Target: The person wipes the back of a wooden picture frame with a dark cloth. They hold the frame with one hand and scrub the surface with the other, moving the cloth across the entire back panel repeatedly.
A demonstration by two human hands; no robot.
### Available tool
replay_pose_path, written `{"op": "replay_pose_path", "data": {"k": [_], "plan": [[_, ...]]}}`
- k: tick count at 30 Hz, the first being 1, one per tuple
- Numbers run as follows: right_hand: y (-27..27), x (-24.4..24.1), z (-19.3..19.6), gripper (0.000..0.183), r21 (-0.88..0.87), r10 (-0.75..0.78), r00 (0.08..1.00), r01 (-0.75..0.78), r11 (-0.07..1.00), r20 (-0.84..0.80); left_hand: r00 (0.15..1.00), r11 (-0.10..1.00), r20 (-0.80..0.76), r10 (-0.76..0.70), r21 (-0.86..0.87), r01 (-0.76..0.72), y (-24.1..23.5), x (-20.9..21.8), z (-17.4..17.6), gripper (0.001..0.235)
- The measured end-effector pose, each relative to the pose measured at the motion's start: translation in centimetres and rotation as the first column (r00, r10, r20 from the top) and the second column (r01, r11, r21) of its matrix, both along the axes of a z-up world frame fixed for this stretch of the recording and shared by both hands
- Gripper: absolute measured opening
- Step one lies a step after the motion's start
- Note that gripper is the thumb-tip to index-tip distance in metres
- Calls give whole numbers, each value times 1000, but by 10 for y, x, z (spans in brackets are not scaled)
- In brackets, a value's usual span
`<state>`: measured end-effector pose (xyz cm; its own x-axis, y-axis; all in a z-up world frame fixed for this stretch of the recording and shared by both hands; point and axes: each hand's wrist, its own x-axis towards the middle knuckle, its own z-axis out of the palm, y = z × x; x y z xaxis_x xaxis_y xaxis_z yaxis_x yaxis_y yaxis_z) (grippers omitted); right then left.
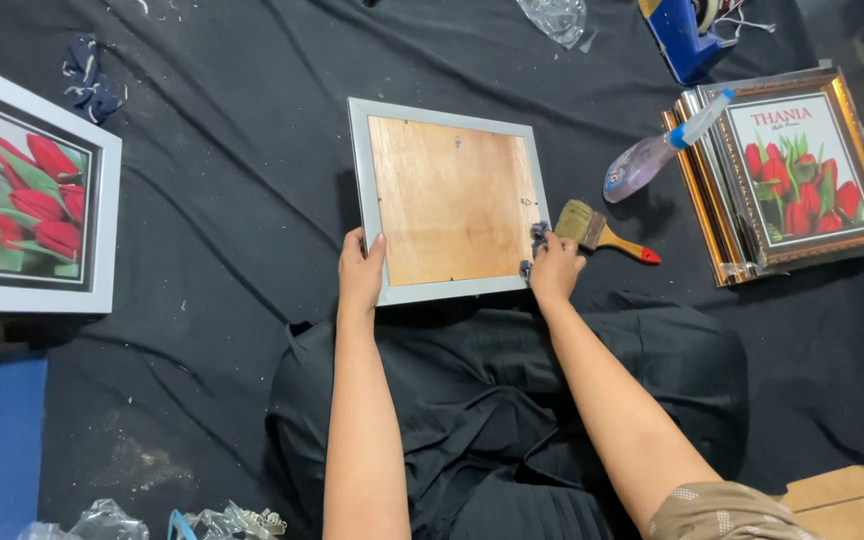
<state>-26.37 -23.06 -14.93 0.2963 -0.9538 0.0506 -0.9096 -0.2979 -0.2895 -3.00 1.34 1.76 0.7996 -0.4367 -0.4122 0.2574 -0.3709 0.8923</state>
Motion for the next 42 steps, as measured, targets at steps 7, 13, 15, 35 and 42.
{"op": "replay_pose_path", "data": {"k": [7,13,15,35,42], "plan": [[97,88,77,25,-68,314,910,-307,949,270,1000,999,7,-25,23,24,6,-10,-10,65],[178,120,138,28,-98,619,689,-635,766,378,970,990,234,70,100,-96,6,-9,-57,61],[163,115,123,25,-223,745,604,-714,663,282,945,986,303,122,75,-151,6,-7,-63,56],[127,67,111,13,-88,616,738,-619,781,274,945,974,265,193,65,-217,11,-8,-59,61],[173,108,123,18,-140,727,591,-735,664,349,945,973,279,169,106,-205,12,-6,-61,61]]}}
